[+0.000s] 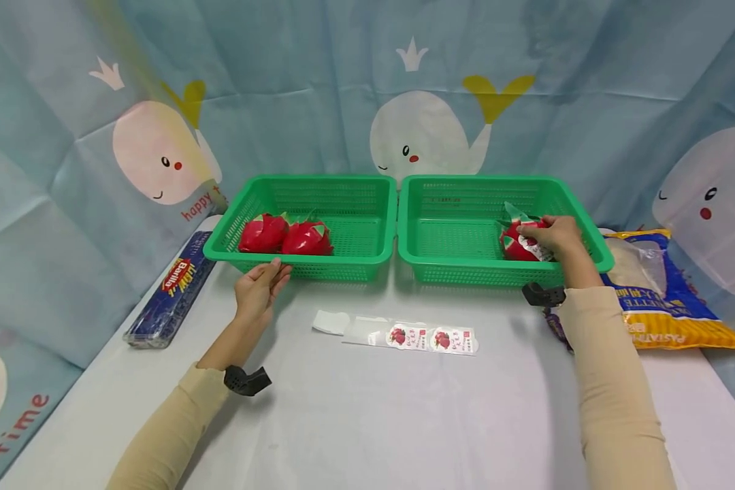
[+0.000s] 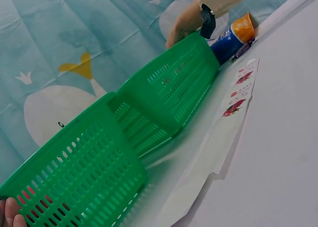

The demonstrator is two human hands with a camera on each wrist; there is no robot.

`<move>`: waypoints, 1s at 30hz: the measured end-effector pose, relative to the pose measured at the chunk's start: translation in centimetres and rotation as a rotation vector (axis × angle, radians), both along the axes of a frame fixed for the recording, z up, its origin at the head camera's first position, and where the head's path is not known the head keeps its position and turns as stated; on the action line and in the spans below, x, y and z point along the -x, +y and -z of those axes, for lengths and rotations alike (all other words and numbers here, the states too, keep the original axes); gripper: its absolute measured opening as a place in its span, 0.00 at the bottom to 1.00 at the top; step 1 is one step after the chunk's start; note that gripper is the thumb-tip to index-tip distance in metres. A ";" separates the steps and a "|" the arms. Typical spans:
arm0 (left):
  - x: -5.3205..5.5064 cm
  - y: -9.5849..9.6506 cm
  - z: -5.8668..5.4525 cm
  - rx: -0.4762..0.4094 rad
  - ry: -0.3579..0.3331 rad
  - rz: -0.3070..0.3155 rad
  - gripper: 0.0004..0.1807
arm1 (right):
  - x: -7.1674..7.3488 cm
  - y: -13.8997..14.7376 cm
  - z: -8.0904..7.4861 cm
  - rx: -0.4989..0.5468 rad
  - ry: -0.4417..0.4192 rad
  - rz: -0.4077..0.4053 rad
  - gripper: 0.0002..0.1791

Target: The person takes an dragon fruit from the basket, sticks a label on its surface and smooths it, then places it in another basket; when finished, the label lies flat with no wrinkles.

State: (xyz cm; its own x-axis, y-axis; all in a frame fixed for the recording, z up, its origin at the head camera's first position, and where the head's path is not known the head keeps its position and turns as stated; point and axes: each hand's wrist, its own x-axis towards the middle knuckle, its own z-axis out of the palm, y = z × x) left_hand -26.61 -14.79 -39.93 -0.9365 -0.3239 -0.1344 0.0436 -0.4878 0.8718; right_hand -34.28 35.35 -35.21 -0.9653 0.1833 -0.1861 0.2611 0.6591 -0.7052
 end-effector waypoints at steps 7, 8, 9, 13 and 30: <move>-0.1 0.0 -0.2 -0.005 -0.006 0.010 0.06 | -0.6 -0.4 0.1 -0.071 0.109 -0.033 0.46; -0.2 0.1 -0.3 -0.002 -0.006 0.015 0.06 | -0.8 -0.7 0.0 -0.081 0.134 -0.028 0.45; -0.4 0.1 -0.5 0.002 -0.005 0.019 0.06 | -1.0 -1.0 -0.2 -0.099 0.162 -0.030 0.44; -0.4 0.2 -0.4 -0.004 -0.003 0.011 0.06 | -1.5 -3.3 -1.2 -0.170 0.295 -0.055 0.41; -0.8 0.7 -0.7 -0.023 0.013 -0.010 0.06 | 0.0 -27.7 -2.5 0.131 0.320 -0.436 0.42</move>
State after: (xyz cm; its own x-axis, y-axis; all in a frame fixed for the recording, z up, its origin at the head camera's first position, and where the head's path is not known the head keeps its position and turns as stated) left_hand -25.85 -14.06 -39.26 -0.9350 -0.3301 -0.1298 0.0597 -0.5072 0.8597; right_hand -34.27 7.63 -32.75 -0.9585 -0.2511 0.1347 -0.2572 0.5592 -0.7881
